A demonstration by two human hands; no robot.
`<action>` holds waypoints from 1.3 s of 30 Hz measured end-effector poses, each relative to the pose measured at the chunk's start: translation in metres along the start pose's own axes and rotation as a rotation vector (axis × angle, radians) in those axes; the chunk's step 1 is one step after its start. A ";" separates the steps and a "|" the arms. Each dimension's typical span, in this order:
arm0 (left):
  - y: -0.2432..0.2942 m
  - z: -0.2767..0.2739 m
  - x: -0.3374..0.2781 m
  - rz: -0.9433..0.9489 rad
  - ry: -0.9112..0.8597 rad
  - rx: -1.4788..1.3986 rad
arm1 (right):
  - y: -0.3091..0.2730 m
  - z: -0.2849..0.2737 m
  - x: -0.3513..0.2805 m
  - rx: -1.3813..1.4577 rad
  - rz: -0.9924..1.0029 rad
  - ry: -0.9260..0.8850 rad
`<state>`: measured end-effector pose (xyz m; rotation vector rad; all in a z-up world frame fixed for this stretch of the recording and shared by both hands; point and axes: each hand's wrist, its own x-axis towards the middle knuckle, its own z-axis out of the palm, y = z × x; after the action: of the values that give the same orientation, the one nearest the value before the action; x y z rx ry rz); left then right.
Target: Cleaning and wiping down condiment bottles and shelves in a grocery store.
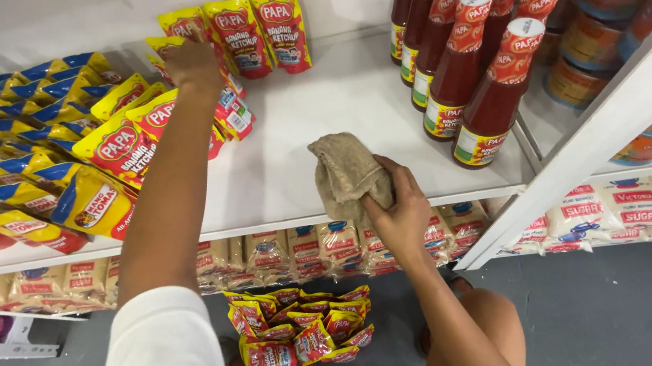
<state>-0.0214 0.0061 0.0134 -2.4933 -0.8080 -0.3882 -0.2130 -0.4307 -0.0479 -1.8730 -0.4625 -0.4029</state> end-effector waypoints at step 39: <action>0.112 0.000 -0.125 0.597 -0.160 -0.467 | 0.033 -0.051 -0.003 0.204 -0.177 0.637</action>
<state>-0.0514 -0.1319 -0.0774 -3.0643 0.0156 -0.1739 -0.2017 -0.4899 -0.0592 -1.4102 -0.2214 -0.9924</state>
